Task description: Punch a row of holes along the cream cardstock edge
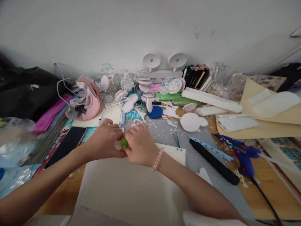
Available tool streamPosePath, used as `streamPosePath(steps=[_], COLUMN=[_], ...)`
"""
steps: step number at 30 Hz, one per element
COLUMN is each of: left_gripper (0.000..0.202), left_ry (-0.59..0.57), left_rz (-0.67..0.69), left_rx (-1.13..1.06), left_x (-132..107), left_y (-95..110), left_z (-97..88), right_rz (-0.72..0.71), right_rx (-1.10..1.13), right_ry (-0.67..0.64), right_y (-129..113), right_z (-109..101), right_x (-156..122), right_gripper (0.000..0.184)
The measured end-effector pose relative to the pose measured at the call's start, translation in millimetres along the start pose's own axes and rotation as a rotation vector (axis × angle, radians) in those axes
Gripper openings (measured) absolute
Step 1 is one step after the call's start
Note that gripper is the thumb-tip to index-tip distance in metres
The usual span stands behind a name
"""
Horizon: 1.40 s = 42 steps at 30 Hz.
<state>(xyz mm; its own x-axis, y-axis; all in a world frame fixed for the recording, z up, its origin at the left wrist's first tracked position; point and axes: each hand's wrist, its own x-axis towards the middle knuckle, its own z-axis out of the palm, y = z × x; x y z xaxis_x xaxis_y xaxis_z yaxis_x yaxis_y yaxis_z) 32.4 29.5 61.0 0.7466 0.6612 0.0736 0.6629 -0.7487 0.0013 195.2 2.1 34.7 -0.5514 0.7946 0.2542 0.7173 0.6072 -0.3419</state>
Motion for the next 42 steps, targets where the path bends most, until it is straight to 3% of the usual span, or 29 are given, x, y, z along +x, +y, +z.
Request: streamPosePath(steps=[7, 14, 20, 26, 30, 34, 42], left_gripper=[0.026, 0.025, 0.051, 0.043, 0.032, 0.034, 0.034], left_ry=[0.004, 0.020, -0.094, -0.216, -0.240, -0.254, -0.320], left_rz=[-0.043, -0.027, 0.013, 0.038, 0.057, 0.097, 0.074], left_rx=[-0.117, -0.064, -0.109, -0.165, -0.157, -0.192, -0.191], left_x=[3, 2, -4, -17, -23, -26, -25], left_y=[-4, -5, -7, -14, -17, -22, -32], left_z=[12.8, 13.8, 6.8, -1.4, 0.3, -1.4, -15.2], right_rz=[-0.002, 0.010, 0.015, 0.025, 0.007, -0.040, -0.141], right_rx=[-0.029, -0.008, 0.097, 0.136, 0.165, 0.171, 0.123], right_ry=[-0.010, 0.006, -0.096, -0.128, -0.168, -0.204, -0.089], right_y=[1, 1, 6, 5, 5, 9, 12], right_z=[1, 3, 0, -6, -11, -14, -3], right_x=[0, 2, 2, 1, 0, 0, 2], right_gripper=[0.009, 0.006, 0.015, 0.024, 0.026, 0.026, 0.029])
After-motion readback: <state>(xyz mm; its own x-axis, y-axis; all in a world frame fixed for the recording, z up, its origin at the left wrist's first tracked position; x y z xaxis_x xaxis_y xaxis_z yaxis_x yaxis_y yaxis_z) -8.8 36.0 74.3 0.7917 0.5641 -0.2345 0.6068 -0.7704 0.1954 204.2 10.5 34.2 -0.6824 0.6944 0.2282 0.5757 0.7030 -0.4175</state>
